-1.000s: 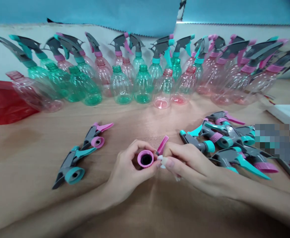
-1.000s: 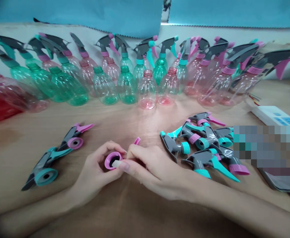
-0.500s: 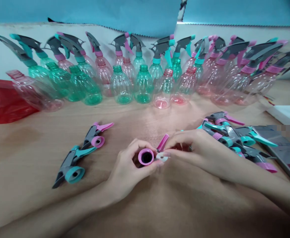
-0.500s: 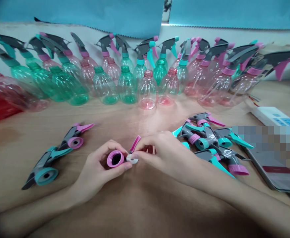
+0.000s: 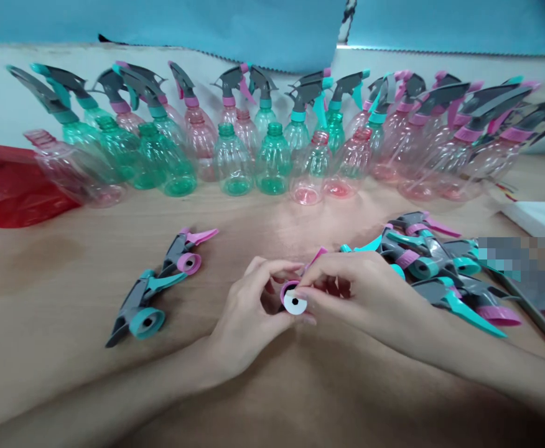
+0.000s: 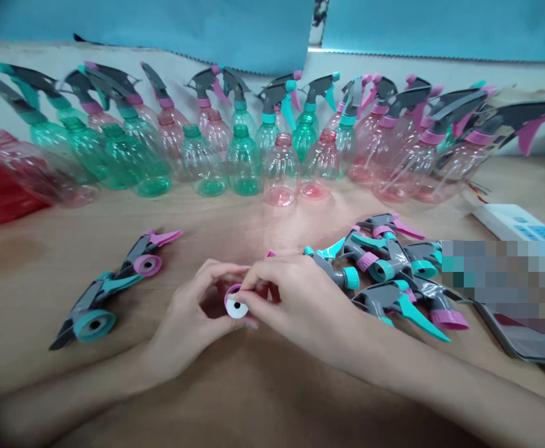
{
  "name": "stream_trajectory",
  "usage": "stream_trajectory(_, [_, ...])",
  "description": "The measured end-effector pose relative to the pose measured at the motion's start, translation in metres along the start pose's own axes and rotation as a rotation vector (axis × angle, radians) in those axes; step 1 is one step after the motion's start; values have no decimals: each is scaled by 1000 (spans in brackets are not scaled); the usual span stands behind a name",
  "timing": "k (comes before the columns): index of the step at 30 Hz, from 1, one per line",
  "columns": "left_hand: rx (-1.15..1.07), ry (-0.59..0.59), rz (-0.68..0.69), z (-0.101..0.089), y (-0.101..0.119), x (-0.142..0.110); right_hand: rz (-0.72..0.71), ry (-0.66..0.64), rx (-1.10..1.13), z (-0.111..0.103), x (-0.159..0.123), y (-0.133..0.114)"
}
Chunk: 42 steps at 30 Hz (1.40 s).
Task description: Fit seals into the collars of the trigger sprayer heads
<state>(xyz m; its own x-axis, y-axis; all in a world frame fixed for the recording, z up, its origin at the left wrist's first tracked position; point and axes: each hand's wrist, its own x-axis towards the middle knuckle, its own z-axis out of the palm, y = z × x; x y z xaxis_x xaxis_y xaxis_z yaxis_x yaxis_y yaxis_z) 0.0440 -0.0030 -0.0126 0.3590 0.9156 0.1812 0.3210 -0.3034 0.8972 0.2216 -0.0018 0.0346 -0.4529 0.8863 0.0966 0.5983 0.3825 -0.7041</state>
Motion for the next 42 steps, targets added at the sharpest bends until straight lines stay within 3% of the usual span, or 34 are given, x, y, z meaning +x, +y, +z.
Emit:
stream_trajectory(4, [37,-42,-7,-1,1,0,1,47,-73,-2,0,1])
stream_trajectory(8, [67,-70,42,-3,1,1,37,-7,-9,-5,-2,0])
stream_trajectory(12, [84,-56,119,-3,0,3,-4,48,-113,-1,-3,4])
stream_trajectory(19, [92,-28,121,-2,1,4,-39,101,-186,0,-3,9])
stream_trajectory(25, [111,8,142,-3,4,2,-182,-10,-223,-10,-7,3])
stream_trajectory(32, [137,64,368,-4,1,0,-145,-21,-255,-13,-19,-6])
stream_trajectory(42, [153,69,446,-3,-2,1,-179,2,-321,-9,-22,-8])
